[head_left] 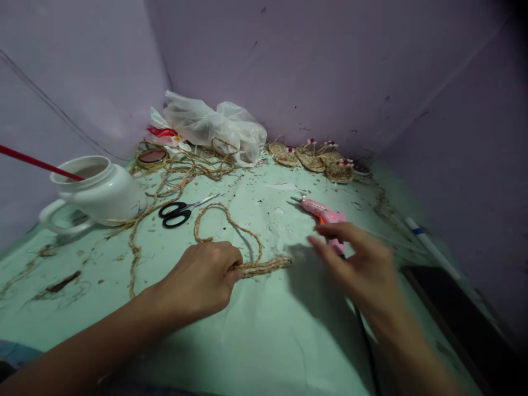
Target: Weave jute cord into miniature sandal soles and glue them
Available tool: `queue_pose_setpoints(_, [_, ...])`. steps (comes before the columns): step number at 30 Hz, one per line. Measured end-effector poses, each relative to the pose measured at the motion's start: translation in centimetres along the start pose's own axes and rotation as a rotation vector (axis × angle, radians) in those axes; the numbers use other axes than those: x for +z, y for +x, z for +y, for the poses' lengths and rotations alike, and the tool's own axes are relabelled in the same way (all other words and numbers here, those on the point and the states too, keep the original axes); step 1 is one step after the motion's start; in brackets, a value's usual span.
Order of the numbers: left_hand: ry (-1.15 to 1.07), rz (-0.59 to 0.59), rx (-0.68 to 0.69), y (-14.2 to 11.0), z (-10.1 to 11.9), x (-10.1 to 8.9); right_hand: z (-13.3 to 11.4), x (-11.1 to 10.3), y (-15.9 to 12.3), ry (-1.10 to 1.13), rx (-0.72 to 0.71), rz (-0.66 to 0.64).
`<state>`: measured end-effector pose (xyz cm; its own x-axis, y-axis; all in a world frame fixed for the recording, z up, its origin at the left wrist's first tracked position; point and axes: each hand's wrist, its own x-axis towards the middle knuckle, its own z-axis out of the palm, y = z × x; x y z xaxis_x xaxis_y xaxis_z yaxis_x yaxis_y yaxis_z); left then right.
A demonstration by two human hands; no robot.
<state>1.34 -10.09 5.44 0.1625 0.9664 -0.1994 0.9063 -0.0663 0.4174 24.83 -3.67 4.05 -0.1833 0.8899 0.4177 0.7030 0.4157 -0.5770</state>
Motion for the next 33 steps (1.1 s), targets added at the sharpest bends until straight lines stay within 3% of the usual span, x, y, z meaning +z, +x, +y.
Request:
queue_pose_setpoints(1, [-0.012,0.006,-0.004,0.0,0.0,0.0,0.6,-0.8,0.6,-0.121,0.179,0.073])
queue_pose_setpoints(3, [-0.035,0.038,-0.009,0.0,0.0,-0.1,1.6,-1.9,1.6,-0.358,0.461,-0.063])
queue_pose_setpoints(5, [-0.049,0.08,-0.013,0.1,-0.1,-0.1,2.3,-2.2,2.4,-0.359,0.576,-0.182])
queue_pose_setpoints(13, [-0.087,0.096,-0.072,0.7,-0.4,0.0,3.2,-0.1,3.3,0.058,0.633,-0.16])
queue_pose_setpoints(17, [-0.118,0.11,-0.076,0.7,-0.6,0.1,2.1,-0.8,2.3,0.342,0.652,-0.145])
queue_pose_setpoints(21, [-0.146,0.124,-0.075,0.8,-0.6,0.3,0.5,-2.0,-0.5,0.645,0.568,-0.136])
queue_pose_setpoints(25, [-0.151,0.109,-0.086,0.7,-0.6,0.3,0.5,-1.9,-3.8,0.66,0.512,-0.241])
queue_pose_setpoints(28, [-0.147,0.105,-0.098,0.7,-0.6,0.3,0.9,-1.5,-5.6,0.633,0.559,-0.223])
queue_pose_setpoints(30, [-0.142,0.105,-0.107,0.7,-0.6,0.3,0.9,-1.4,-6.2,0.657,0.588,-0.185])
queue_pose_setpoints(33, [-0.142,0.107,-0.115,0.8,-0.7,0.4,0.9,-1.5,-6.3,0.74,0.541,-0.264])
